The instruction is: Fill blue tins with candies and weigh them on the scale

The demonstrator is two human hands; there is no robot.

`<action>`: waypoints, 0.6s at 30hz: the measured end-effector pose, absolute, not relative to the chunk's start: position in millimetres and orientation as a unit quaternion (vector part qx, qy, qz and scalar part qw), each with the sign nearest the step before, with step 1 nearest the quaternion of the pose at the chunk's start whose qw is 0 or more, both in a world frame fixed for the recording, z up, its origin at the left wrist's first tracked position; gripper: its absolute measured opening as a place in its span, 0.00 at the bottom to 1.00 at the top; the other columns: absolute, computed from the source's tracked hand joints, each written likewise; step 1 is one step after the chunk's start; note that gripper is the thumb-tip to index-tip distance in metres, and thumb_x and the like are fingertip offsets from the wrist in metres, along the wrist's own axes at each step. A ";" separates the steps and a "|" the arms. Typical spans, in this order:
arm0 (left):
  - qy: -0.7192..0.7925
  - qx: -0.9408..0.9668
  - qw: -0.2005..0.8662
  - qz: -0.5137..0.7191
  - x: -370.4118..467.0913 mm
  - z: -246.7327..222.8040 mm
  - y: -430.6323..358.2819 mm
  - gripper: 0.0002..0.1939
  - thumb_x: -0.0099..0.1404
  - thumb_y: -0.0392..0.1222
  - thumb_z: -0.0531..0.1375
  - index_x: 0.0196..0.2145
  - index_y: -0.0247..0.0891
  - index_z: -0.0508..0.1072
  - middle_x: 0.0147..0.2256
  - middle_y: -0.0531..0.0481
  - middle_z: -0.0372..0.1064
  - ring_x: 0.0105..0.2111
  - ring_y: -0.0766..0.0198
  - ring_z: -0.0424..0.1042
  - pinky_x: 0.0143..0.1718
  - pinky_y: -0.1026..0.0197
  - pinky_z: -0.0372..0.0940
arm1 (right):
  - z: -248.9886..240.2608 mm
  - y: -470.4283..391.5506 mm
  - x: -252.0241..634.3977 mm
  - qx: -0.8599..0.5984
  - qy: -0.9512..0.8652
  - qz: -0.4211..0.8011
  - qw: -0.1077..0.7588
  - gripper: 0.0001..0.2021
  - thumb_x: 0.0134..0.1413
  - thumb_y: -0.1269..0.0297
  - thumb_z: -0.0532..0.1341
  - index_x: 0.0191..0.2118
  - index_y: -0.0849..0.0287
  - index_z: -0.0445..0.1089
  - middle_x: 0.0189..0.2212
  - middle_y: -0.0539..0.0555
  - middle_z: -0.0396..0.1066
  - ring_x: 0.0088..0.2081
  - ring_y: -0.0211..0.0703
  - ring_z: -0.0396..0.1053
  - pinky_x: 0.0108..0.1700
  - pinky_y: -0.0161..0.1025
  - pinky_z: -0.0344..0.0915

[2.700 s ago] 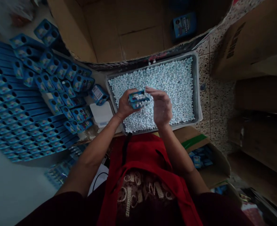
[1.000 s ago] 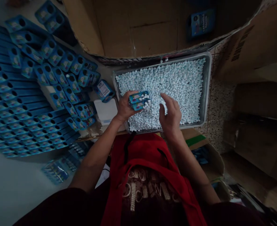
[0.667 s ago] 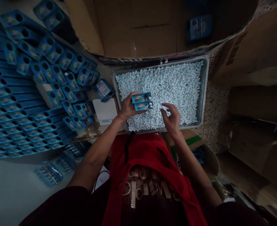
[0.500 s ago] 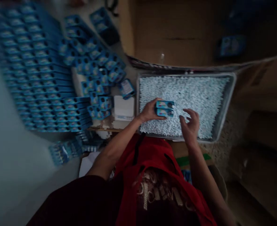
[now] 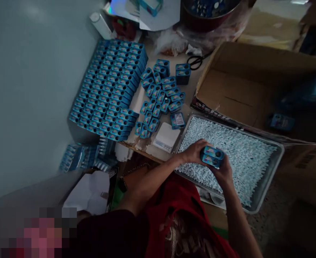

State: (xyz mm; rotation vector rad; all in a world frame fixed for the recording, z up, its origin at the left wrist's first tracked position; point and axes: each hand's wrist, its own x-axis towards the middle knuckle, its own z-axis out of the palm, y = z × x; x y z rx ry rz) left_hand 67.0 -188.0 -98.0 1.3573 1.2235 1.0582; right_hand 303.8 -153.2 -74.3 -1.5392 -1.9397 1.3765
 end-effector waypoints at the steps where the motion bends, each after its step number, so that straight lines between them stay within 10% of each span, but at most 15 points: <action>1: 0.505 0.562 0.493 0.432 59.3 -93.5 -195.2 0.50 0.46 0.60 0.90 0.60 0.36 0.80 0.59 0.31 0.76 0.63 0.36 0.77 0.69 0.39 0.73 | -71.6 -155.4 296.6 -0.526 -0.688 0.475 0.155 0.44 0.46 0.38 0.79 0.65 0.52 0.70 0.54 0.60 0.80 0.51 0.62 0.81 0.54 0.59 0.81; 13: 0.770 0.305 0.267 0.493 -58.4 -42.7 -422.6 0.46 0.47 0.65 0.86 0.57 0.46 0.79 0.57 0.39 0.80 0.59 0.36 0.82 0.65 0.32 0.77 | -48.8 -201.2 118.9 -0.103 -0.846 0.522 0.028 0.45 0.58 0.65 0.78 0.79 0.48 0.67 0.71 0.66 0.73 0.72 0.66 0.75 0.73 0.63 0.75; 18: 0.832 0.200 0.188 0.482 -101.4 -63.7 -484.2 0.40 0.52 0.57 0.83 0.57 0.48 0.74 0.52 0.41 0.80 0.52 0.37 0.85 0.59 0.28 0.80 | -87.7 -205.9 109.3 -0.269 -0.829 0.483 0.086 0.36 0.64 0.66 0.72 0.76 0.52 0.68 0.68 0.68 0.72 0.68 0.66 0.75 0.73 0.68 0.75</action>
